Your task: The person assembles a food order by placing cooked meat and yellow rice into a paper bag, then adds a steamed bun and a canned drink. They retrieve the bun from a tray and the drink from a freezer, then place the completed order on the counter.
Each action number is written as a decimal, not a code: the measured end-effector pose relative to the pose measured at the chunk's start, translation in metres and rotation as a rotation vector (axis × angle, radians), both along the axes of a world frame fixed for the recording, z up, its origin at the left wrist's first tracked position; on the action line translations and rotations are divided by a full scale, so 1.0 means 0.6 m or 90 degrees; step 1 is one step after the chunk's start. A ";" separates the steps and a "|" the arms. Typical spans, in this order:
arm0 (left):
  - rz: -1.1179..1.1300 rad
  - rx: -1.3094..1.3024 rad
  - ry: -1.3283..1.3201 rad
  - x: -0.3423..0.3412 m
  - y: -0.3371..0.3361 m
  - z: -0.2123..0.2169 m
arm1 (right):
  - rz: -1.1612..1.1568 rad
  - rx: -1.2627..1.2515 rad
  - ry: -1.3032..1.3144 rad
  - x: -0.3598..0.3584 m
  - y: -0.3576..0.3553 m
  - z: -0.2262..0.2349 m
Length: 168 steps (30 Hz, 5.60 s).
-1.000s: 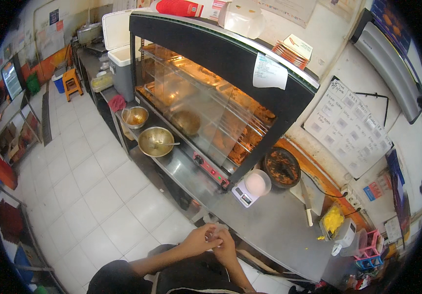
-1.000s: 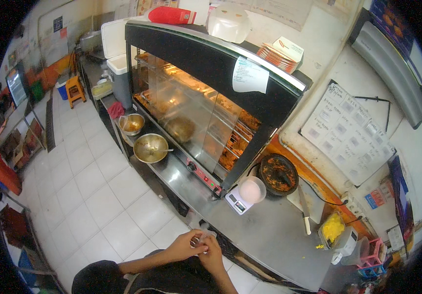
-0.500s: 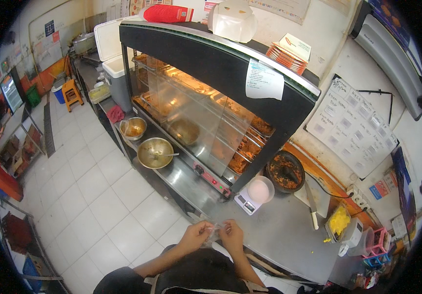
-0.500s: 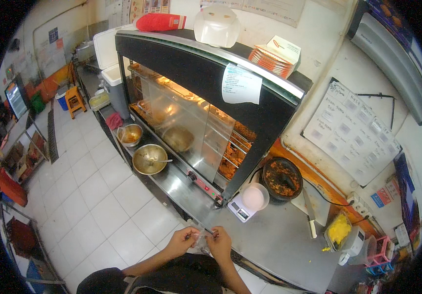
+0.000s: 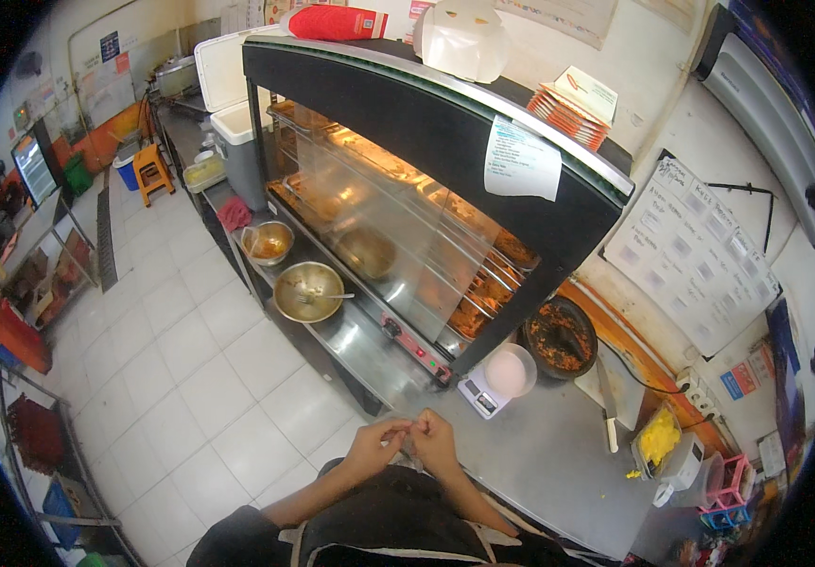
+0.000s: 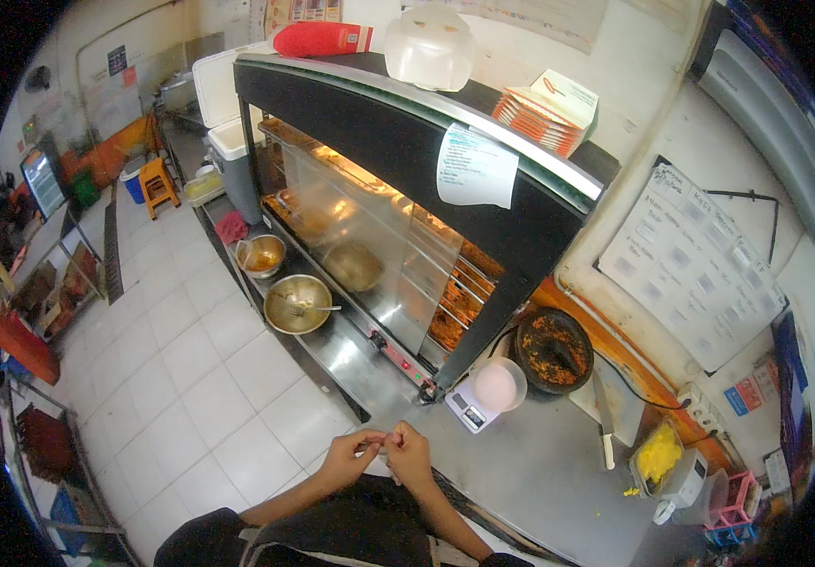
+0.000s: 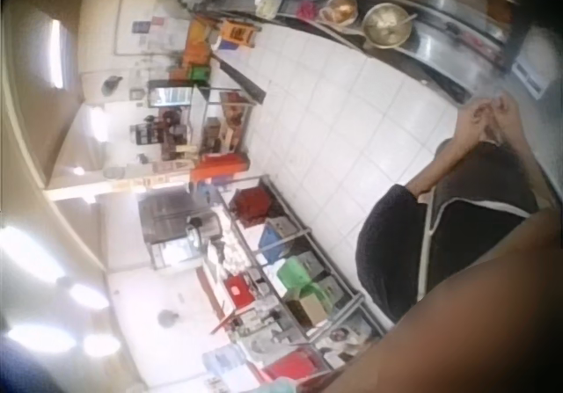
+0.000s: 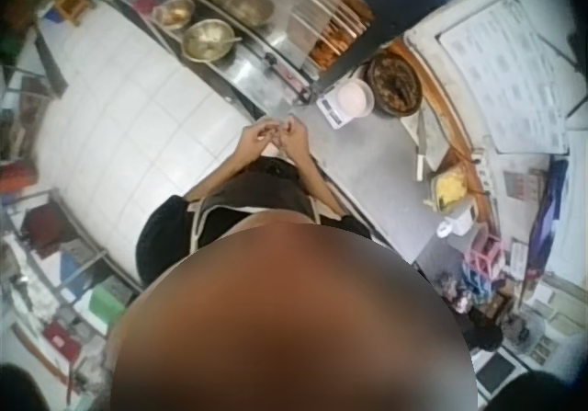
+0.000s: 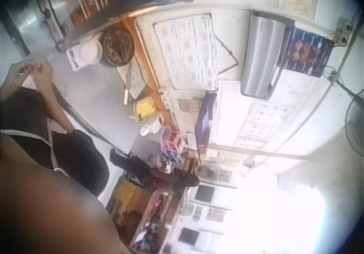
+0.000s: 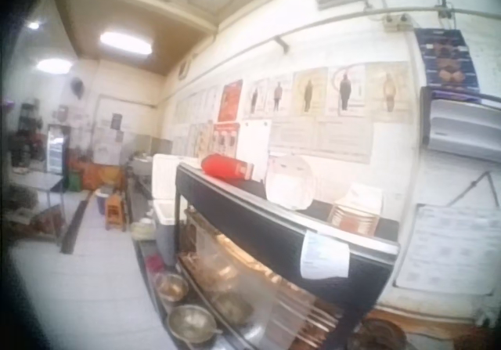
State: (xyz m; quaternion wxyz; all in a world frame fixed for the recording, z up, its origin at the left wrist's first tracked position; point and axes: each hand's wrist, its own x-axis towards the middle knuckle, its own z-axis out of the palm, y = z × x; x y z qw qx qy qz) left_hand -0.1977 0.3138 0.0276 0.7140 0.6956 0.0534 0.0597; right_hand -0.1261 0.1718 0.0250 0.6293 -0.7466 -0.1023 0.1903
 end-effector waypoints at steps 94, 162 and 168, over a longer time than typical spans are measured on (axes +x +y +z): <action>0.027 0.164 -0.192 0.009 -0.141 -0.013 | -0.337 0.011 -0.226 -0.093 -0.125 0.107; -0.196 0.191 -0.193 0.021 -0.717 0.117 | -0.539 -0.377 -0.753 -0.086 -1.107 0.484; -0.187 0.260 -0.262 0.028 -0.593 0.156 | -0.080 -0.199 -0.454 -0.116 -0.652 0.166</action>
